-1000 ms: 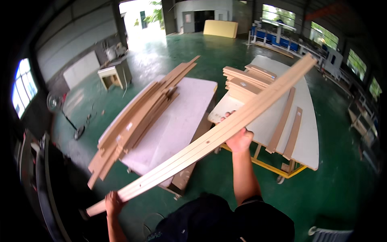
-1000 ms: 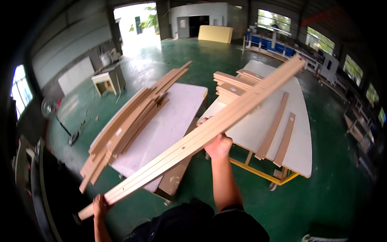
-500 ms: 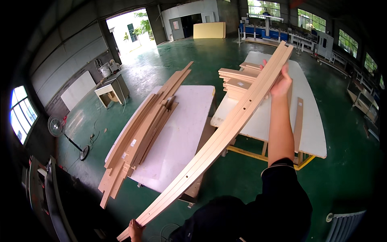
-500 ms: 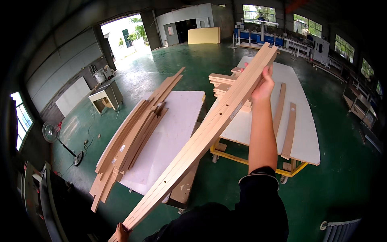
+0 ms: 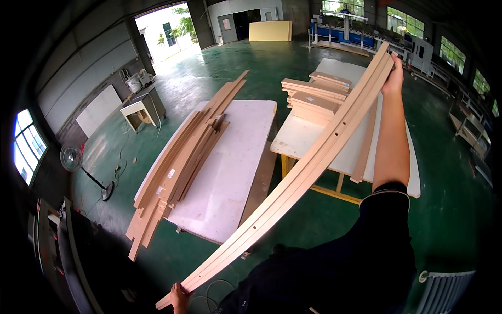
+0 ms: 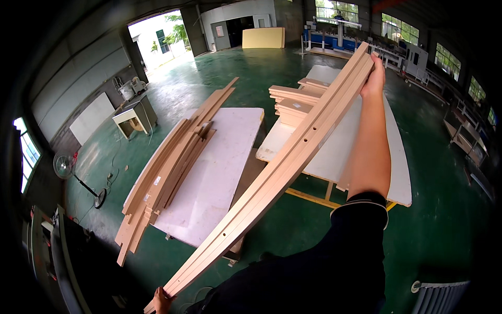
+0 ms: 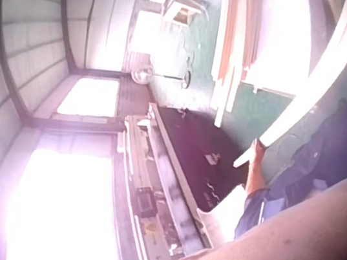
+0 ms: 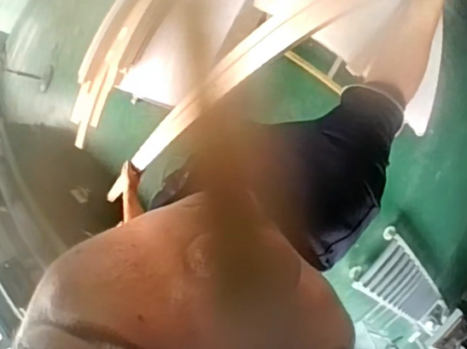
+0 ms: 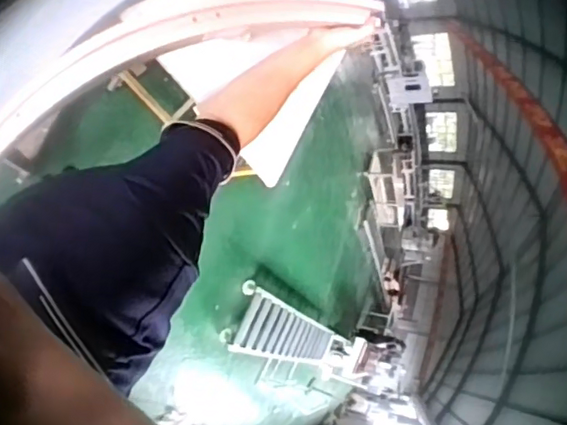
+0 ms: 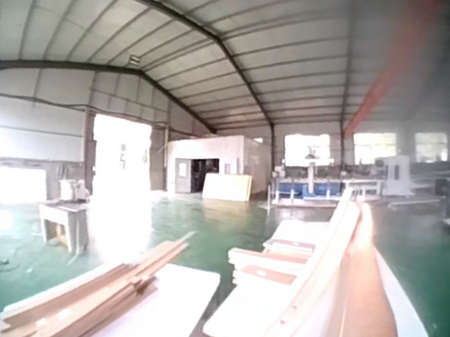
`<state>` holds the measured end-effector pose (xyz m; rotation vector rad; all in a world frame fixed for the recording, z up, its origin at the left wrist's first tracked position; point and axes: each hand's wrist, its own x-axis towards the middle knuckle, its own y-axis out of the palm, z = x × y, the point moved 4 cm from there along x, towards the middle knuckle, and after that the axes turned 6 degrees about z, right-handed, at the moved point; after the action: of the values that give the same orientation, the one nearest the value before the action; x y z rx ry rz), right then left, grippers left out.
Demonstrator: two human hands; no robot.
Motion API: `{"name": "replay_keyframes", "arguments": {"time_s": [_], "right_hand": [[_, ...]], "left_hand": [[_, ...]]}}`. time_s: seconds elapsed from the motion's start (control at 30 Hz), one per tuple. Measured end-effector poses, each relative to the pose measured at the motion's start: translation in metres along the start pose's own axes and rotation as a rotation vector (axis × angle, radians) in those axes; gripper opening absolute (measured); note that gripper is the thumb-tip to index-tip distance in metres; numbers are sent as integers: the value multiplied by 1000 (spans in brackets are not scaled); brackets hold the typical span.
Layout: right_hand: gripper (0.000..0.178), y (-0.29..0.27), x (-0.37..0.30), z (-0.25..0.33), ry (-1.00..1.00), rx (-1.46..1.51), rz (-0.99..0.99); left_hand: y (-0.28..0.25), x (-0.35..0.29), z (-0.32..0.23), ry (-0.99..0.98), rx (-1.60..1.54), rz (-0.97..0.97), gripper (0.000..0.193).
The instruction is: The person picks up long, light-colored wooden planks from a table and stacks them into a neat pile. The person handles the planks one by one, aligning them carefully before placing them on top of the existing stack. The process is repeated multiple times throughout the video.
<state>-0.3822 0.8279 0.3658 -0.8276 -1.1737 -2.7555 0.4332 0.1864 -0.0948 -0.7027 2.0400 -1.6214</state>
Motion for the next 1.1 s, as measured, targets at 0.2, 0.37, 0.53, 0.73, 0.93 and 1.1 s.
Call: {"name": "replay_keyframes", "arguments": {"time_s": [0.2, 0.37, 0.53, 0.73, 0.93, 1.1], "right_hand": [[45, 14, -12, 4, -53, 14, 10], [36, 25, -24, 11, -117, 71, -36], [32, 9, -11, 12, 48, 163, 23], [26, -5, -5, 4, -99, 184, -8], [29, 29, -40, 19, -17, 193, 22], [29, 25, -38, 15, -52, 195, 10]], "left_hand": [[12, 5, 16, 9, -63, -17, 72], [14, 11, 13, 13, -69, 12, 70], [13, 20, 0, -15, -84, 88, 61], [24, 31, 12, 63, -94, 120, 41], [22, 42, -2, -14, -165, 264, 35], [40, 51, 23, -21, -119, 295, 39]]}}
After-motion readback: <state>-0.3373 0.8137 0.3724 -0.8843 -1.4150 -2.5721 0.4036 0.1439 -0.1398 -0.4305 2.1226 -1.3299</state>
